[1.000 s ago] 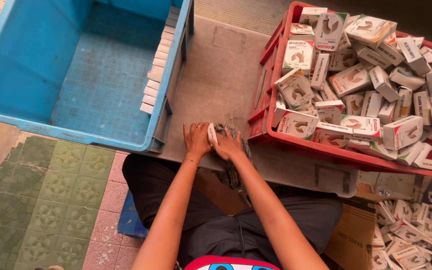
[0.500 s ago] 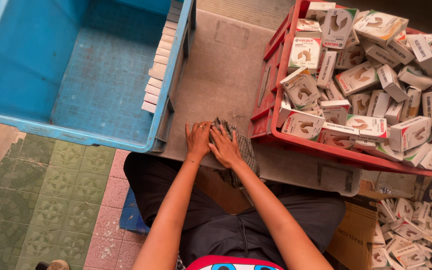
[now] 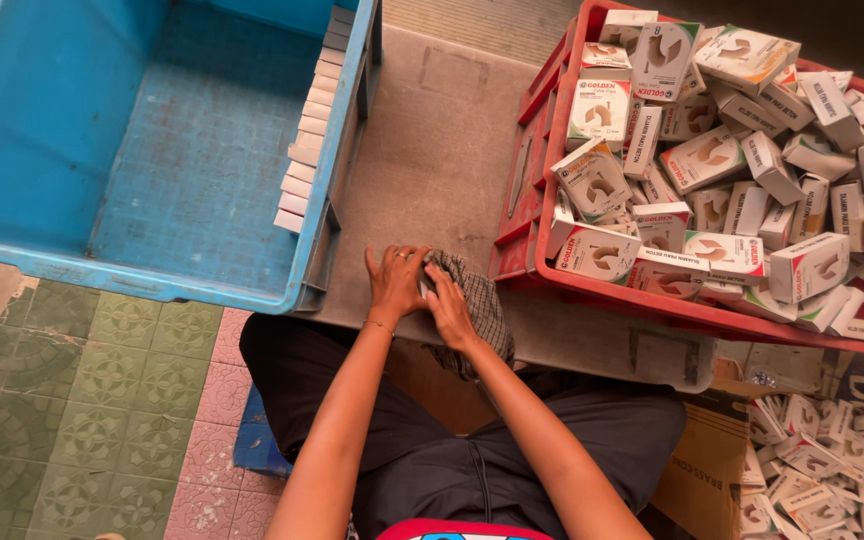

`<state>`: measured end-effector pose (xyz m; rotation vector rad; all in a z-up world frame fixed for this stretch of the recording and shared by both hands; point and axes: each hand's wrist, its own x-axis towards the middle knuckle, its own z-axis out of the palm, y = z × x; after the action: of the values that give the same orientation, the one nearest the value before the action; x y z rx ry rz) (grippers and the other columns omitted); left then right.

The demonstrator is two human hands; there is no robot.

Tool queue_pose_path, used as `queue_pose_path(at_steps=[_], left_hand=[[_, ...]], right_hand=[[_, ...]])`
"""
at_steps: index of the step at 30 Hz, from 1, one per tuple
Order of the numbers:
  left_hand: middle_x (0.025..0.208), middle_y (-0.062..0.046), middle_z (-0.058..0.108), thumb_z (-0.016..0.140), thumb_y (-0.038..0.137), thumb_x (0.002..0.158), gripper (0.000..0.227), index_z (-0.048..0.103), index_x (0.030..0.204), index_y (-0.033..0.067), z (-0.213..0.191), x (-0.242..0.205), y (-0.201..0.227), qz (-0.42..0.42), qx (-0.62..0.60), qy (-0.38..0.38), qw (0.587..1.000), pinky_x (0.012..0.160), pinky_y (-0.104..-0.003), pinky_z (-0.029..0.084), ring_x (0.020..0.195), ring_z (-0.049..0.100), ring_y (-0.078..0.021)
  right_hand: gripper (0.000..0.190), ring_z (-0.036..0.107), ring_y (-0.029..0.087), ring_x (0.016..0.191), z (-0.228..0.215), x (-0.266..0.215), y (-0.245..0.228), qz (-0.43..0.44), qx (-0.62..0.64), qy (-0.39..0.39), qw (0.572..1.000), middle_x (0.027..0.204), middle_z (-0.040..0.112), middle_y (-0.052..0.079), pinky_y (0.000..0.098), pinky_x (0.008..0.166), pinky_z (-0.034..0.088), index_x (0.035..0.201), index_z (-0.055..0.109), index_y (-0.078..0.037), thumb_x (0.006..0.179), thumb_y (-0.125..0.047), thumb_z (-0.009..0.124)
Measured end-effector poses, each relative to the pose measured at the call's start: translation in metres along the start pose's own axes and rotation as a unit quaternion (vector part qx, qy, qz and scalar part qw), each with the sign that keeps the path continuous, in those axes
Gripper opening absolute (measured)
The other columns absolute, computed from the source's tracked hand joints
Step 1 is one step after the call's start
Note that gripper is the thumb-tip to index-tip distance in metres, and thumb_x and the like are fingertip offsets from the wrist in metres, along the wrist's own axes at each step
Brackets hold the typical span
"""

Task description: The person wipes individual small boxes with a cloth and then stacks them neatly in a large blue plastic bin.

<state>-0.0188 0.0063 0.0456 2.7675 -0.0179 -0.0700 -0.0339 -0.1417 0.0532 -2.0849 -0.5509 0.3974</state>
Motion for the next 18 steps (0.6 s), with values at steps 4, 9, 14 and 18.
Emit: queue_pose_path(at_steps=[4,9,14,18], left_hand=[[0.12,0.003,0.053,0.068,0.04,0.045,0.087,0.047,0.128,0.0281,-0.005,-0.004,-0.002,-0.019,-0.072,0.032,0.997,0.103,-0.062,0.015,0.122,0.041,-0.0247],[0.142,0.002,0.041,0.079,0.054,0.049,0.098,0.041,0.133,0.0198,0.021,-0.023,-0.046,-0.092,-0.087,-0.051,0.991,0.105,-0.064,0.011,0.137,0.022,-0.0314],[0.143,0.002,0.038,0.08,0.042,0.048,0.104,0.034,0.139,0.0179,0.013,-0.019,-0.037,-0.079,-0.061,-0.065,0.993,0.106,-0.062,0.012,0.137,0.022,-0.0299],[0.136,-0.004,0.046,0.081,0.035,0.059,0.094,0.037,0.138,0.0112,0.01,-0.012,-0.016,-0.102,-0.013,-0.053,0.993,0.106,-0.057,0.016,0.133,0.03,-0.0268]], right_hand=[[0.049,0.028,0.036,0.134,-0.004,0.009,-0.006,-0.036,0.045,0.047,0.997,0.145,0.029,0.015,0.0558,0.107,0.022,0.141,0.03,-0.009,0.098,-0.033,0.028],[0.064,0.018,0.037,0.138,0.005,-0.019,-0.005,-0.008,-0.106,-0.136,0.985,0.149,0.021,0.018,0.0586,0.108,0.018,0.144,0.023,-0.006,0.095,-0.046,0.036],[0.066,0.024,0.033,0.135,0.017,-0.001,0.013,-0.058,-0.274,-0.165,0.946,0.15,0.025,0.009,0.0565,0.104,0.027,0.142,0.03,-0.009,0.093,-0.054,0.032],[0.068,0.024,0.029,0.137,0.001,0.021,0.009,-0.011,-0.307,-0.163,0.937,0.152,0.024,0.008,0.0592,0.106,0.021,0.144,0.028,-0.009,0.095,-0.056,0.026]])
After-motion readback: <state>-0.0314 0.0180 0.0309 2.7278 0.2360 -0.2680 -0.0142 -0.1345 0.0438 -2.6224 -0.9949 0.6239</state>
